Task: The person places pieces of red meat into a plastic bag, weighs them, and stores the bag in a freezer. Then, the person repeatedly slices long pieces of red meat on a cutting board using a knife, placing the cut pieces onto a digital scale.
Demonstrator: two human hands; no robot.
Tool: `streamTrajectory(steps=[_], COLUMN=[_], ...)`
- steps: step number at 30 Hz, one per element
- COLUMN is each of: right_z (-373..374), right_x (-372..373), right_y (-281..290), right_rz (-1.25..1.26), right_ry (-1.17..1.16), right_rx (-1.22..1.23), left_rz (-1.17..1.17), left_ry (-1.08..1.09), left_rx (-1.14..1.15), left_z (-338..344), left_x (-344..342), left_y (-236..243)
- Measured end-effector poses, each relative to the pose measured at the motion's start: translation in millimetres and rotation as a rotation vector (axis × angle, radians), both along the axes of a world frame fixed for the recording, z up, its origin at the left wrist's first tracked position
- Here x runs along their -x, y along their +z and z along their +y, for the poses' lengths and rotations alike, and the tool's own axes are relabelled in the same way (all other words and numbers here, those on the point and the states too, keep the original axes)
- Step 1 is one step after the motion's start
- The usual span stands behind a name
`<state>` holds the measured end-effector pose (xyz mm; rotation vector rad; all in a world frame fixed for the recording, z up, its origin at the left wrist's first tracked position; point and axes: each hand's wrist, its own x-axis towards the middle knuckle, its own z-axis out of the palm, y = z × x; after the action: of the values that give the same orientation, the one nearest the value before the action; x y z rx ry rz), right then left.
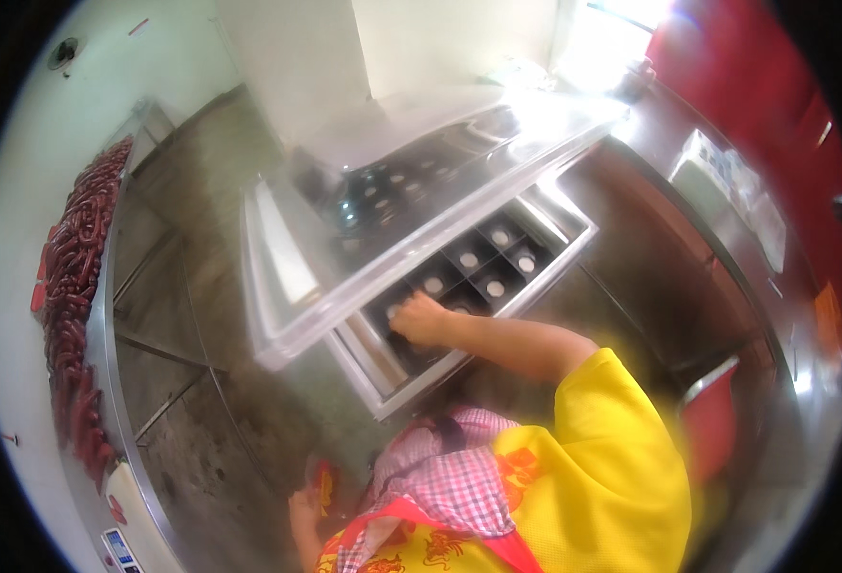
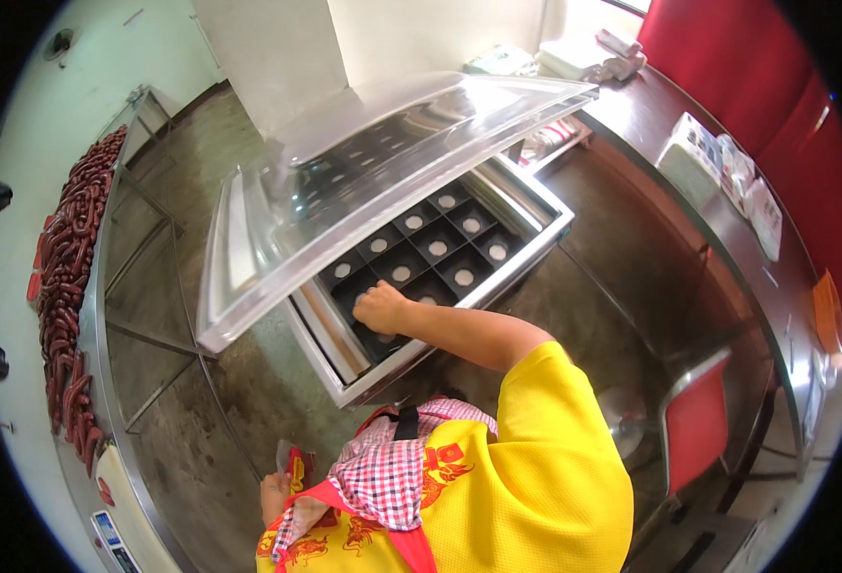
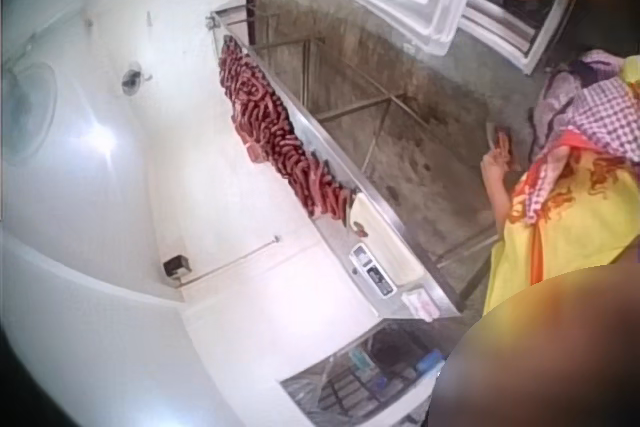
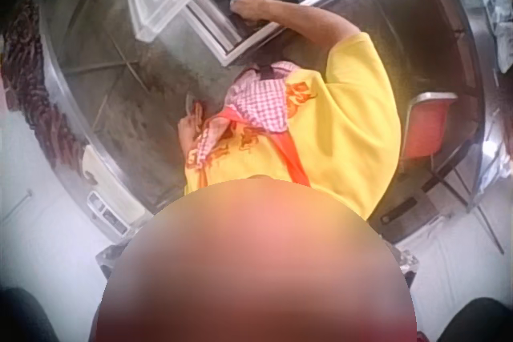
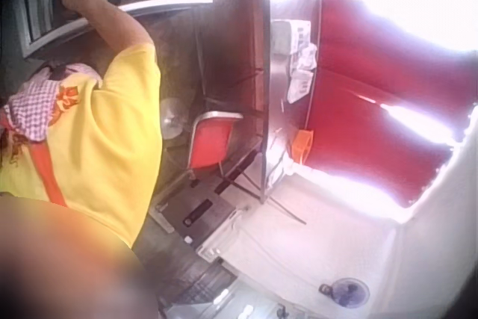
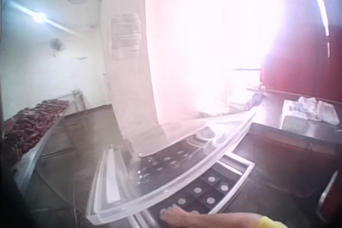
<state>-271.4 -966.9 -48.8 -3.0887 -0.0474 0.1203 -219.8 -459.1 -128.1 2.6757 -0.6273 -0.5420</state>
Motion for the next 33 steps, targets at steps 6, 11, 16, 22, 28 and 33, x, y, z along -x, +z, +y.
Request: streamTrajectory(steps=[6, 11, 16, 22, 28, 33], right_z=[-55.4, -49.1, -48.1, -102.5, -157.9, -202.5], right_x=[24.0, 61.0, 101.2, 143.9, 143.8, 161.0], right_y=[97.3, 163.3, 193.5, 177.1, 75.5, 7.7], right_rz=[-0.35, -0.473, -0.531, -0.679, -0.929, -0.862], right_ry=[0.042, 0.268, 0.372, 0.149, -0.236, -0.378], right_rx=[-0.549, -0.851, -1.089, -1.444, -2.179, -2.434], left_rz=[0.178, 0.191, 0.188, 0.083, 0.052, 0.164], left_ry=[0.264, 0.339, 0.334, 0.385, 0.414, 0.576], left_rx=[0.322, 0.247, 0.236, 0.067, 0.07, -0.048], left_z=[-20.7, -55.3, -91.4, -100.2, -75.1, -56.9], left_x=[71.3, 93.2, 84.5, 89.5, 98.9, 113.0], left_y=[-76.2, -93.0, -71.2, -59.3, -89.2, -118.3])
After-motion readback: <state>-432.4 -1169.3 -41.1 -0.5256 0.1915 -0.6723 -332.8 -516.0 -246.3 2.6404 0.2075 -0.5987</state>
